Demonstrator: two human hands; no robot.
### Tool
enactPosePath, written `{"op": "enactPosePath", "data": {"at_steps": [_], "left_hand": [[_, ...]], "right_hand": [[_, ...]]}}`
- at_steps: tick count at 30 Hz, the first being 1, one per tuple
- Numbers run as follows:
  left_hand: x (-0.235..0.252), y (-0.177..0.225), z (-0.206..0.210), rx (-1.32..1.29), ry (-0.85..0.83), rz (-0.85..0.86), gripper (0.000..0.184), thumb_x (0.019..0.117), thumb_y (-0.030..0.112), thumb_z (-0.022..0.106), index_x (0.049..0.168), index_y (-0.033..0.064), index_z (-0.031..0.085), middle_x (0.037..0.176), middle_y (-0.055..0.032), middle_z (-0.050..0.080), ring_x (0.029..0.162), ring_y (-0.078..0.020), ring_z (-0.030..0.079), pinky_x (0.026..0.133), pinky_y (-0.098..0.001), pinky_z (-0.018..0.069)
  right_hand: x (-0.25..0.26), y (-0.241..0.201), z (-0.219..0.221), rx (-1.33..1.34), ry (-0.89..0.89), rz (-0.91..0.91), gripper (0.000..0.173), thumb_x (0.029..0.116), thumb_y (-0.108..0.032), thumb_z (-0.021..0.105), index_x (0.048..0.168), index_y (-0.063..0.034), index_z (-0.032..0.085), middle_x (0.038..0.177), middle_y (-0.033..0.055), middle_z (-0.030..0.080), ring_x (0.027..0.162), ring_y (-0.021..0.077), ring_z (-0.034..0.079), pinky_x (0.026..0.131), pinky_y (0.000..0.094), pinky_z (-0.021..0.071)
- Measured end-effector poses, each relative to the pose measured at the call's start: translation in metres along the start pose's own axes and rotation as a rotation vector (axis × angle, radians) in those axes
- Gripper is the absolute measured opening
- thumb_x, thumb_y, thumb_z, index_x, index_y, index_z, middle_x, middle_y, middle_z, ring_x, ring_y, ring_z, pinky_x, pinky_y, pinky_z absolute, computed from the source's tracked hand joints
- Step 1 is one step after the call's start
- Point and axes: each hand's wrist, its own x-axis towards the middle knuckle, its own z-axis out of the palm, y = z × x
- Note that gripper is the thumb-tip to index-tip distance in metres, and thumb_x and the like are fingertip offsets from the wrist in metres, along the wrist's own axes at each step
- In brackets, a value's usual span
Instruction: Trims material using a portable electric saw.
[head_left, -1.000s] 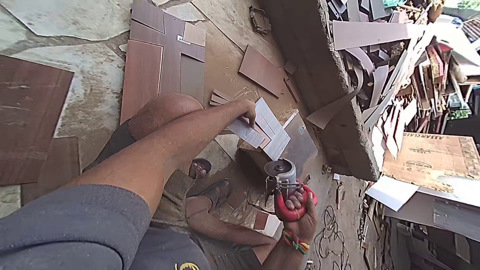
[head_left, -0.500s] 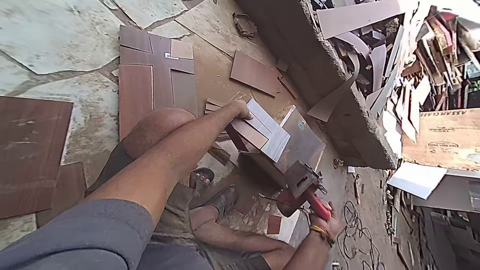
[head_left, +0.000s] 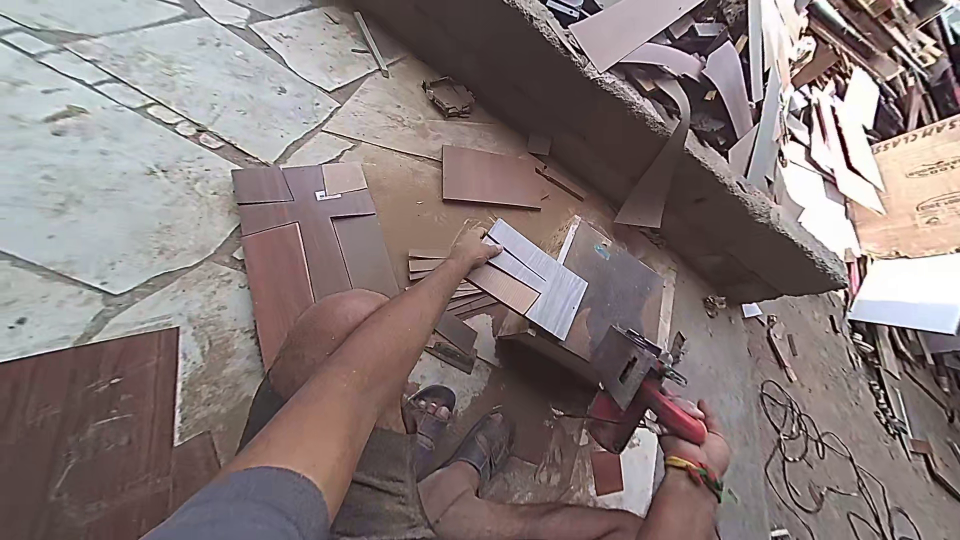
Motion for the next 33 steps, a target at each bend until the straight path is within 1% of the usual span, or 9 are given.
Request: {"op": "enactPosePath", "data": {"at_steps": [7, 12, 15, 19, 21, 24, 27, 30, 33], "left_hand": [[0.013, -0.002, -0.003, 0.072, -0.109, -0.058, 0.056, 0.0962, 0.038, 0.074, 0.138, 0.0045, 0.057, 0.131, -0.0235, 0.064, 0.123, -0.0362, 0.062, 0.106, -0.0582, 0.0469], [0.009, 0.002, -0.001, 0.031, -0.052, -0.086, 0.061, 0.0969, 0.045, 0.071, 0.138, 0.0021, 0.057, 0.133, -0.0236, 0.063, 0.125, -0.0351, 0.061, 0.108, -0.0555, 0.046], [0.006, 0.005, 0.0, 0.044, -0.013, -0.058, 0.055, 0.1025, 0.046, 0.062, 0.136, 0.0026, 0.06, 0.132, -0.022, 0.065, 0.124, -0.0334, 0.062, 0.107, -0.054, 0.0472], [-0.006, 0.021, 0.002, 0.092, 0.068, -0.147, 0.061, 0.1053, 0.052, 0.054, 0.133, -0.0019, 0.061, 0.133, -0.0248, 0.063, 0.127, -0.0358, 0.061, 0.108, -0.0562, 0.0463], [-0.006, 0.022, 0.002, 0.095, 0.076, -0.158, 0.062, 0.1044, 0.052, 0.055, 0.133, -0.0021, 0.06, 0.132, -0.0251, 0.063, 0.126, -0.0362, 0.061, 0.107, -0.0565, 0.0471], [-0.001, 0.019, 0.001, 0.116, 0.057, -0.146, 0.057, 0.1034, 0.051, 0.058, 0.125, -0.0008, 0.066, 0.127, -0.0235, 0.067, 0.121, -0.0352, 0.064, 0.103, -0.0562, 0.049], [0.005, 0.012, 0.002, 0.074, 0.034, -0.059, 0.047, 0.1026, 0.045, 0.063, 0.12, 0.0021, 0.07, 0.119, -0.0205, 0.07, 0.112, -0.0323, 0.067, 0.101, -0.0553, 0.0504], [0.013, 0.007, 0.006, 0.003, 0.003, 0.05, 0.038, 0.1018, 0.039, 0.066, 0.122, 0.007, 0.072, 0.116, -0.0171, 0.073, 0.109, -0.0292, 0.07, 0.101, -0.0532, 0.0524], [0.016, 0.01, 0.011, -0.022, -0.041, 0.083, 0.035, 0.1005, 0.036, 0.069, 0.123, 0.0097, 0.072, 0.113, -0.0139, 0.074, 0.106, -0.025, 0.071, 0.099, -0.0505, 0.0536]], "right_hand": [[-0.001, 0.003, 0.004, 0.047, -0.027, 0.025, 0.045, 0.1078, -0.037, 0.037, 0.079, -0.0079, 0.058, 0.053, -0.0012, 0.054, 0.044, 0.0087, 0.057, 0.046, 0.0203, 0.0516], [0.003, 0.002, 0.002, 0.061, 0.006, -0.009, 0.044, 0.1079, -0.035, 0.037, 0.079, -0.0091, 0.057, 0.053, -0.0011, 0.054, 0.044, 0.0089, 0.057, 0.046, 0.021, 0.0521], [-0.003, 0.005, 0.006, 0.089, 0.026, -0.021, 0.041, 0.1078, -0.034, 0.037, 0.08, -0.0104, 0.054, 0.053, -0.0017, 0.053, 0.043, 0.0081, 0.056, 0.044, 0.0207, 0.051], [-0.007, 0.01, 0.013, 0.077, 0.02, -0.033, 0.043, 0.1086, -0.035, 0.036, 0.077, -0.0112, 0.054, 0.052, -0.0019, 0.051, 0.043, 0.0079, 0.055, 0.046, 0.0207, 0.0511], [-0.006, 0.01, 0.015, 0.088, 0.013, -0.033, 0.045, 0.1089, -0.036, 0.036, 0.075, -0.0109, 0.053, 0.05, -0.0012, 0.05, 0.042, 0.0091, 0.054, 0.047, 0.0219, 0.0513], [-0.004, 0.008, 0.016, 0.112, 0.023, -0.04, 0.043, 0.1086, -0.036, 0.036, 0.079, -0.0109, 0.053, 0.051, -0.0016, 0.05, 0.042, 0.0086, 0.055, 0.045, 0.0212, 0.0507], [-0.004, 0.007, 0.01, 0.104, 0.055, -0.061, 0.038, 0.1084, -0.033, 0.036, 0.082, -0.011, 0.053, 0.053, -0.0019, 0.05, 0.043, 0.0077, 0.054, 0.045, 0.0202, 0.0497], [-0.007, 0.009, 0.004, 0.086, 0.054, -0.072, 0.038, 0.1081, -0.034, 0.037, 0.083, -0.0106, 0.053, 0.054, -0.0018, 0.051, 0.043, 0.0068, 0.054, 0.044, 0.0191, 0.0493], [-0.009, 0.01, 0.004, 0.082, 0.044, -0.068, 0.04, 0.1079, -0.034, 0.038, 0.079, -0.0108, 0.053, 0.053, -0.0013, 0.051, 0.044, 0.0075, 0.054, 0.046, 0.0201, 0.0497]]}}
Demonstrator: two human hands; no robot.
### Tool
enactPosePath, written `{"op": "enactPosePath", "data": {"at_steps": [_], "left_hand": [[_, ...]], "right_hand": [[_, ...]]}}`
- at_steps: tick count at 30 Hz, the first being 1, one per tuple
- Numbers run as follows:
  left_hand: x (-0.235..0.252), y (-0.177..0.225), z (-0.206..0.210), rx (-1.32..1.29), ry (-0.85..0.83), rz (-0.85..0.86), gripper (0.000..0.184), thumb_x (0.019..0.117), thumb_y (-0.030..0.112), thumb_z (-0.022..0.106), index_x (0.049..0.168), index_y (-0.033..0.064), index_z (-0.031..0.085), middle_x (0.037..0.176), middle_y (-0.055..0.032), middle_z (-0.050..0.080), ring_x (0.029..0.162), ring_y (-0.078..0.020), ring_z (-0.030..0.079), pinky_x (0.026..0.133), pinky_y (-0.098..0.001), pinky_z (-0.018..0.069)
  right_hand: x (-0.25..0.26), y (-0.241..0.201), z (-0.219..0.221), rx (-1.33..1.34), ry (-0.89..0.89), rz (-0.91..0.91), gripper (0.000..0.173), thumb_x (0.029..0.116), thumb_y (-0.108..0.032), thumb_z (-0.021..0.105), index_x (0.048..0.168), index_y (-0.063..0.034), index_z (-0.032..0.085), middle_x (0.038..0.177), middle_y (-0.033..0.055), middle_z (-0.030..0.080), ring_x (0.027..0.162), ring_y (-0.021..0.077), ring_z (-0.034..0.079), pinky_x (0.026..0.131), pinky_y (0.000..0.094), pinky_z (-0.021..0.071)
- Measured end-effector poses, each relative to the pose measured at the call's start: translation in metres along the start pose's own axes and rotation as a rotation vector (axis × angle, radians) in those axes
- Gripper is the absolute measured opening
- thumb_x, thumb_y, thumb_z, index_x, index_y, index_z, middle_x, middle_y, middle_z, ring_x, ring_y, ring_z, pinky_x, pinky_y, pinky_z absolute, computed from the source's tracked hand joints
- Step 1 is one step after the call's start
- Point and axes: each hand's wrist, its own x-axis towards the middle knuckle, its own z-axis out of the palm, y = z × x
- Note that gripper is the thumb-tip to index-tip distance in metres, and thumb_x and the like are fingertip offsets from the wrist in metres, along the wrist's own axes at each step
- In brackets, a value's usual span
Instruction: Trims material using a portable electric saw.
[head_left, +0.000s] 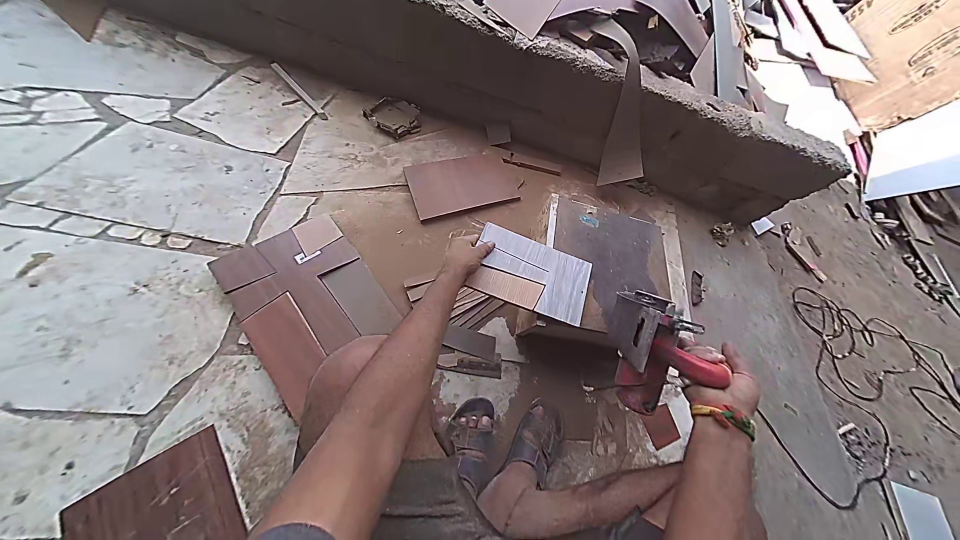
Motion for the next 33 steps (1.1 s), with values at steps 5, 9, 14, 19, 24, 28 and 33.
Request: {"op": "enactPosePath", "data": {"at_steps": [5, 9, 14, 19, 24, 28, 33], "left_hand": [[0.005, 0.001, 0.014, 0.061, -0.098, 0.035, 0.035, 0.1016, 0.037, 0.067, 0.125, 0.0116, 0.071, 0.113, -0.0133, 0.074, 0.105, -0.0248, 0.071, 0.099, -0.0516, 0.0535], [0.002, 0.001, 0.018, 0.106, -0.087, -0.014, 0.042, 0.0986, 0.043, 0.07, 0.129, 0.0145, 0.07, 0.118, -0.0139, 0.073, 0.11, -0.0284, 0.07, 0.101, -0.0554, 0.0519], [-0.006, -0.01, 0.006, -0.038, -0.053, -0.138, 0.052, 0.0908, 0.046, 0.079, 0.125, 0.0073, 0.07, 0.124, -0.0193, 0.069, 0.117, -0.0318, 0.065, 0.102, -0.056, 0.05], [-0.014, -0.013, 0.001, -0.139, 0.016, -0.286, 0.075, 0.0823, 0.054, 0.084, 0.125, -0.0039, 0.063, 0.122, -0.0255, 0.067, 0.11, -0.0357, 0.068, 0.095, -0.0556, 0.0554], [-0.025, -0.005, 0.002, -0.059, -0.07, -0.284, 0.07, 0.0843, 0.053, 0.083, 0.124, -0.0022, 0.065, 0.112, -0.0186, 0.072, 0.1, -0.0268, 0.073, 0.092, -0.0471, 0.0594], [-0.024, -0.003, 0.004, -0.151, -0.126, -0.223, 0.047, 0.0921, 0.034, 0.08, 0.122, 0.0002, 0.066, 0.105, -0.0148, 0.074, 0.091, -0.0213, 0.073, 0.086, -0.0405, 0.0599], [-0.024, 0.005, -0.005, -0.072, -0.009, -0.215, 0.043, 0.089, 0.032, 0.083, 0.115, 0.0003, 0.069, 0.103, -0.0161, 0.074, 0.091, -0.0234, 0.072, 0.087, -0.0434, 0.0591]], "right_hand": [[0.001, -0.002, 0.006, 0.003, 0.011, 0.027, 0.04, 0.1078, -0.033, 0.037, 0.079, -0.01, 0.053, 0.053, -0.0015, 0.05, 0.043, 0.0074, 0.054, 0.046, 0.0191, 0.0495], [0.004, -0.004, 0.008, -0.009, -0.001, 0.053, 0.042, 0.1074, -0.034, 0.037, 0.077, -0.0091, 0.053, 0.052, -0.0012, 0.05, 0.043, 0.0075, 0.053, 0.045, 0.0194, 0.0491], [0.003, 0.0, 0.013, -0.019, -0.049, 0.068, 0.045, 0.1085, -0.034, 0.036, 0.074, -0.0102, 0.052, 0.052, -0.0015, 0.049, 0.043, 0.0074, 0.053, 0.046, 0.0189, 0.0478], [0.001, 0.0, 0.009, -0.009, -0.079, 0.062, 0.047, 0.1095, -0.033, 0.035, 0.072, -0.0095, 0.051, 0.051, -0.0013, 0.049, 0.043, 0.0079, 0.053, 0.046, 0.0193, 0.0484], [0.006, -0.005, -0.005, 0.044, -0.066, 0.091, 0.045, 0.1084, -0.033, 0.037, 0.073, -0.01, 0.051, 0.053, -0.0017, 0.05, 0.044, 0.0071, 0.054, 0.046, 0.0179, 0.0482], [0.0, -0.006, -0.006, 0.011, 0.002, 0.056, 0.041, 0.1075, -0.032, 0.038, 0.075, -0.0104, 0.051, 0.052, -0.0018, 0.05, 0.043, 0.0067, 0.053, 0.044, 0.0176, 0.0471], [-0.006, -0.003, -0.006, -0.003, -0.016, 0.073, 0.042, 0.1077, -0.032, 0.038, 0.075, -0.0099, 0.052, 0.054, -0.0014, 0.051, 0.044, 0.0065, 0.054, 0.045, 0.0172, 0.047]]}}
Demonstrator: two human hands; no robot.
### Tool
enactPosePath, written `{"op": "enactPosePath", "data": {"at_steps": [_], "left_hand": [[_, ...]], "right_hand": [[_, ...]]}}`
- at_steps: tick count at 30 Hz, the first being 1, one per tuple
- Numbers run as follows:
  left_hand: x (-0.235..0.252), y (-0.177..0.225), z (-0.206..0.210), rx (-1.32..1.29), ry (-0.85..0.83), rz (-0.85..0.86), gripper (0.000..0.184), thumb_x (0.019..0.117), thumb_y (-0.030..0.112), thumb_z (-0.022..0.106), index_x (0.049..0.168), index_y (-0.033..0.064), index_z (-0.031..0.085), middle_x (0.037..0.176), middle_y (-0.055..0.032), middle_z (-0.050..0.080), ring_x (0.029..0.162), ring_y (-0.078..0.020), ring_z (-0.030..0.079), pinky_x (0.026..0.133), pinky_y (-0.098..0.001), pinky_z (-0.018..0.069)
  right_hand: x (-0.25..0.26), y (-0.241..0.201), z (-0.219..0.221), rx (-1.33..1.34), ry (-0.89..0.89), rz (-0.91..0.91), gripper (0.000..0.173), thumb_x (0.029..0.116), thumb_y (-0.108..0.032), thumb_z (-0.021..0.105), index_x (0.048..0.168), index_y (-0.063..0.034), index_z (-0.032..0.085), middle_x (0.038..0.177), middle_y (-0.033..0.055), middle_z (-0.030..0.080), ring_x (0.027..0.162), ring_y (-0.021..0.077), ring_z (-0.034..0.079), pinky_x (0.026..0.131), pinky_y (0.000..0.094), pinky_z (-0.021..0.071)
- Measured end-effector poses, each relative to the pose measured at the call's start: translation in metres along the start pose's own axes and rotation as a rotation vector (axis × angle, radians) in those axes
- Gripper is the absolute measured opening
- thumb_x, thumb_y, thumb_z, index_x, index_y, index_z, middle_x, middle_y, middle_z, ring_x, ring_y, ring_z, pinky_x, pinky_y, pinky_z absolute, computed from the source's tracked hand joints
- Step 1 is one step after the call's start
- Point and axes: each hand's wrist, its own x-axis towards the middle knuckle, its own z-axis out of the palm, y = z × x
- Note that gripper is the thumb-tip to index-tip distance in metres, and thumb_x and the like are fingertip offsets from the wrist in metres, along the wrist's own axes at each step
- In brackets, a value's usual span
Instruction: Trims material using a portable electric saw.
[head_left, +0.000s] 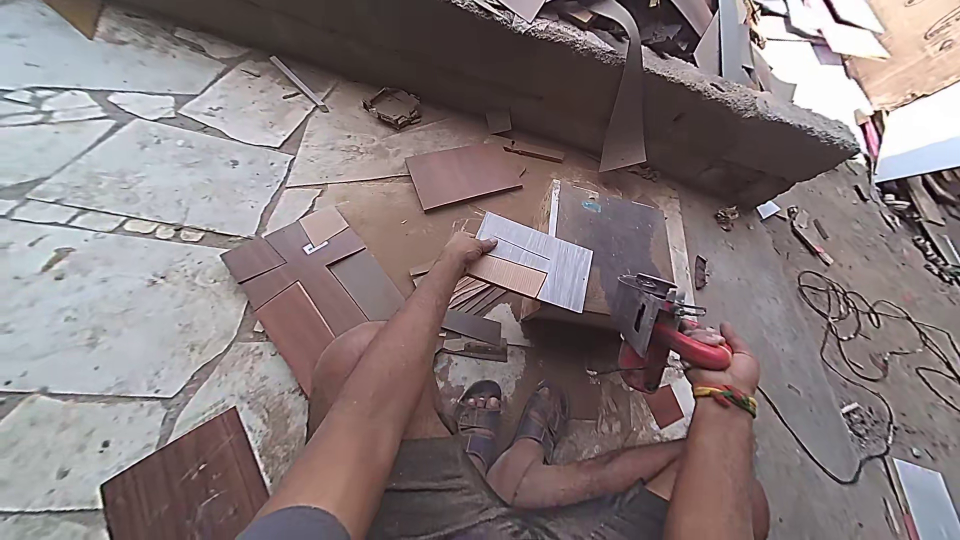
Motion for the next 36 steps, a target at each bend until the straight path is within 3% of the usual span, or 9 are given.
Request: {"op": "enactPosePath", "data": {"at_steps": [6, 12, 15, 18, 21, 27, 29, 31, 36], "left_hand": [[0.009, -0.006, -0.028, 0.153, 0.057, -0.042, 0.05, 0.0928, 0.039, 0.077, 0.122, 0.0, 0.066, 0.114, -0.0206, 0.07, 0.104, -0.0306, 0.069, 0.095, -0.0517, 0.0546], [0.019, -0.012, -0.033, 0.119, -0.02, -0.049, 0.047, 0.0927, 0.037, 0.077, 0.119, -0.0005, 0.067, 0.111, -0.019, 0.071, 0.1, -0.0278, 0.07, 0.092, -0.0494, 0.0559], [0.022, -0.013, -0.032, 0.174, 0.006, -0.04, 0.061, 0.0904, 0.052, 0.076, 0.119, -0.001, 0.067, 0.113, -0.0213, 0.071, 0.104, -0.0314, 0.069, 0.095, -0.0531, 0.0543], [0.014, -0.005, -0.031, 0.339, 0.042, -0.053, 0.086, 0.0893, 0.075, 0.062, 0.123, -0.0036, 0.065, 0.123, -0.0274, 0.066, 0.119, -0.0398, 0.064, 0.102, -0.0609, 0.0484], [0.013, -0.007, -0.025, 0.393, 0.085, -0.041, 0.087, 0.0924, 0.077, 0.053, 0.121, -0.0036, 0.066, 0.122, -0.029, 0.067, 0.119, -0.0434, 0.063, 0.1, -0.0649, 0.0482], [0.033, -0.018, -0.025, 0.291, 0.162, 0.069, 0.076, 0.0878, 0.075, 0.064, 0.123, 0.0069, 0.068, 0.118, -0.0232, 0.07, 0.115, -0.0424, 0.066, 0.094, -0.0685, 0.0509], [0.036, -0.019, -0.028, 0.284, 0.162, 0.085, 0.074, 0.0878, 0.073, 0.066, 0.122, 0.0072, 0.069, 0.119, -0.0225, 0.07, 0.115, -0.0415, 0.066, 0.095, -0.0682, 0.0509], [0.036, -0.023, -0.029, 0.278, 0.165, 0.084, 0.072, 0.0882, 0.071, 0.067, 0.118, 0.0052, 0.069, 0.116, -0.0232, 0.07, 0.113, -0.0423, 0.066, 0.092, -0.0686, 0.0516], [0.034, -0.022, -0.029, 0.28, 0.162, 0.075, 0.072, 0.0892, 0.071, 0.066, 0.116, 0.0037, 0.067, 0.114, -0.0243, 0.069, 0.111, -0.043, 0.066, 0.09, -0.0692, 0.0515]], "right_hand": [[-0.005, 0.007, 0.009, -0.07, -0.057, 0.024, 0.044, 0.1086, -0.035, 0.036, 0.078, -0.0091, 0.054, 0.055, -0.0015, 0.053, 0.044, 0.0054, 0.055, 0.043, 0.0159, 0.0468], [-0.008, 0.007, 0.017, -0.119, -0.097, 0.14, 0.048, 0.1082, -0.041, 0.034, 0.084, -0.006, 0.056, 0.058, -0.0015, 0.055, 0.043, 0.0045, 0.055, 0.039, 0.0151, 0.0449], [-0.008, 0.006, 0.014, -0.141, -0.147, 0.177, 0.048, 0.1082, -0.04, 0.034, 0.086, -0.0051, 0.058, 0.061, -0.0006, 0.057, 0.044, 0.0046, 0.056, 0.039, 0.0148, 0.0455], [-0.012, 0.008, 0.013, -0.172, -0.195, 0.206, 0.045, 0.1073, -0.034, 0.034, 0.085, -0.0047, 0.06, 0.064, 0.001, 0.06, 0.045, 0.0054, 0.057, 0.04, 0.0158, 0.047], [-0.017, 0.012, 0.012, -0.218, -0.24, 0.263, 0.042, 0.1059, -0.031, 0.036, 0.087, -0.0028, 0.062, 0.068, 0.0041, 0.063, 0.048, 0.0078, 0.06, 0.042, 0.0181, 0.0502], [-0.031, 0.026, 0.008, -0.359, -0.418, 0.367, 0.033, 0.1034, -0.025, 0.043, 0.102, 0.0013, 0.063, 0.067, 0.0052, 0.061, 0.051, 0.0115, 0.062, 0.046, 0.0243, 0.0554], [-0.037, 0.036, 0.007, -0.414, -0.509, 0.371, 0.037, 0.0992, -0.032, 0.056, 0.108, 0.0019, 0.065, 0.069, 0.0064, 0.062, 0.052, 0.0132, 0.063, 0.046, 0.0273, 0.056], [-0.046, 0.044, 0.005, -0.52, -0.613, 0.345, 0.058, 0.0903, -0.054, 0.071, 0.113, -0.0011, 0.068, 0.071, 0.006, 0.063, 0.052, 0.0144, 0.063, 0.047, 0.0307, 0.0567], [-0.077, 0.058, 0.017, -0.845, -0.615, 0.154, 0.091, 0.0803, -0.089, 0.047, 0.113, -0.0064, 0.063, 0.062, 0.0023, 0.059, 0.043, 0.0139, 0.059, 0.039, 0.0338, 0.0554]]}}
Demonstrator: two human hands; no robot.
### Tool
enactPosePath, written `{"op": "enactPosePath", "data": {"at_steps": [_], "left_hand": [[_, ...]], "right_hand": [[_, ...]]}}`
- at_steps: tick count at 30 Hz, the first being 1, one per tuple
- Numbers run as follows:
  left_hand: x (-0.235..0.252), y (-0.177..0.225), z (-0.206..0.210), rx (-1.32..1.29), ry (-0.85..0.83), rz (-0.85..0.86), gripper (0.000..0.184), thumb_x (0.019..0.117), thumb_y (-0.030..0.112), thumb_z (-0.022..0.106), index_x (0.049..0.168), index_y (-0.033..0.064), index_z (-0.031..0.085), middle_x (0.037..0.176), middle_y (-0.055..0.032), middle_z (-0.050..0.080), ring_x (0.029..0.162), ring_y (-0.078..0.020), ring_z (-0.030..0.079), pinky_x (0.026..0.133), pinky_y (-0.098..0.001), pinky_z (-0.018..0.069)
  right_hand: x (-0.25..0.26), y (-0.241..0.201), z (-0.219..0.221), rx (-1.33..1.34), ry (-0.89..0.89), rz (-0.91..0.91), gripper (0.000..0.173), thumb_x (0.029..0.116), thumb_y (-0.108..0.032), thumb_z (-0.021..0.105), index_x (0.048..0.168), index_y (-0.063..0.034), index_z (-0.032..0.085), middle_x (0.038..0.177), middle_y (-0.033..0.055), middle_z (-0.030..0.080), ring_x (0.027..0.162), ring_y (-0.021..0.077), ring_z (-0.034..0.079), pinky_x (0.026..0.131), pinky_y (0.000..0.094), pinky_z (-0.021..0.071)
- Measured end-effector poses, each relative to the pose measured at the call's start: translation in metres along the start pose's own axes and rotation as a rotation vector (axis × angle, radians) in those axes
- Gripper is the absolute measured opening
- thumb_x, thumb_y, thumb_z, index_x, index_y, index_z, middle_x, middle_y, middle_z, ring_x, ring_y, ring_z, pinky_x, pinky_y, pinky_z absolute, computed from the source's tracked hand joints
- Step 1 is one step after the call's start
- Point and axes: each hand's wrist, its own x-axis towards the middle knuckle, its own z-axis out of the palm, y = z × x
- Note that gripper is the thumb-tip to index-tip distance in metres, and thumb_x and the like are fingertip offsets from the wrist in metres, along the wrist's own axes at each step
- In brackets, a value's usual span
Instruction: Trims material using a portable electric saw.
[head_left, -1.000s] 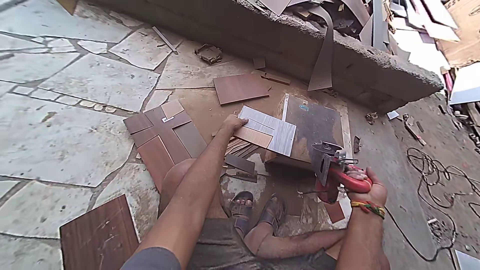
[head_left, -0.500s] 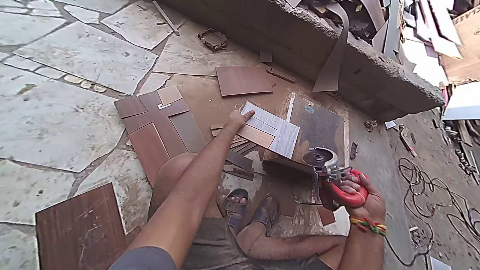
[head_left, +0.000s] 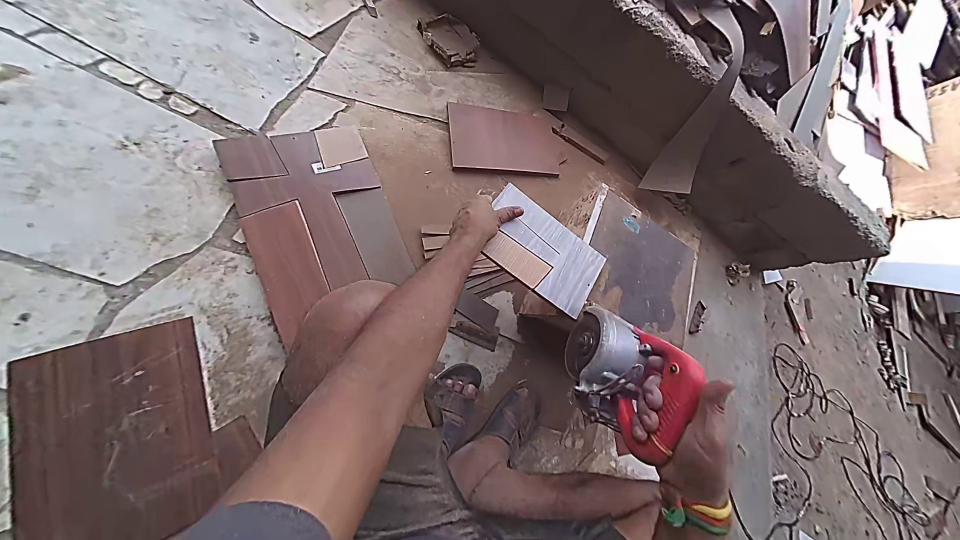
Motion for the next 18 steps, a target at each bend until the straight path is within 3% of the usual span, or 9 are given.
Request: {"op": "enactPosePath", "data": {"at_steps": [2, 4, 13, 18], "left_hand": [[0.002, 0.0, 0.0, 0.007, -0.011, 0.0, 0.073, 0.0894, 0.071, 0.065, 0.117, 0.0038, 0.067, 0.115, -0.0243, 0.069, 0.112, -0.0428, 0.066, 0.091, -0.0696, 0.0509], [0.001, -0.001, 0.001, 0.014, -0.018, -0.006, 0.075, 0.0888, 0.072, 0.065, 0.119, 0.0038, 0.067, 0.115, -0.0244, 0.069, 0.112, -0.043, 0.066, 0.091, -0.0692, 0.0511], [-0.005, 0.007, -0.005, 0.057, -0.044, -0.057, 0.077, 0.0903, 0.075, 0.06, 0.123, 0.0051, 0.066, 0.116, -0.0245, 0.069, 0.113, -0.0429, 0.066, 0.092, -0.0685, 0.0506], [-0.003, 0.007, -0.007, 0.082, -0.09, -0.085, 0.081, 0.0911, 0.077, 0.056, 0.121, 0.002, 0.065, 0.114, -0.0271, 0.068, 0.112, -0.0456, 0.066, 0.091, -0.07, 0.0498]], "right_hand": [[0.004, -0.001, 0.01, -0.052, 0.03, -0.009, 0.093, 0.085, -0.089, 0.034, 0.114, -0.0057, 0.06, 0.06, 0.0024, 0.057, 0.041, 0.0141, 0.057, 0.038, 0.0343, 0.0549], [0.01, 0.001, 0.016, -0.076, 0.027, -0.006, 0.09, 0.09, -0.086, 0.03, 0.115, -0.004, 0.059, 0.06, 0.0031, 0.057, 0.041, 0.0141, 0.057, 0.037, 0.0337, 0.0545], [0.01, 0.033, 0.012, -0.207, 0.046, 0.015, 0.078, 0.0938, -0.078, 0.045, 0.112, -0.0032, 0.059, 0.058, 0.0037, 0.057, 0.041, 0.0146, 0.058, 0.038, 0.033, 0.0545], [0.0, 0.053, 0.005, -0.195, 0.059, -0.011, 0.075, 0.0904, -0.076, 0.054, 0.113, -0.0043, 0.06, 0.061, 0.0036, 0.059, 0.045, 0.0149, 0.06, 0.042, 0.0333, 0.056]]}}
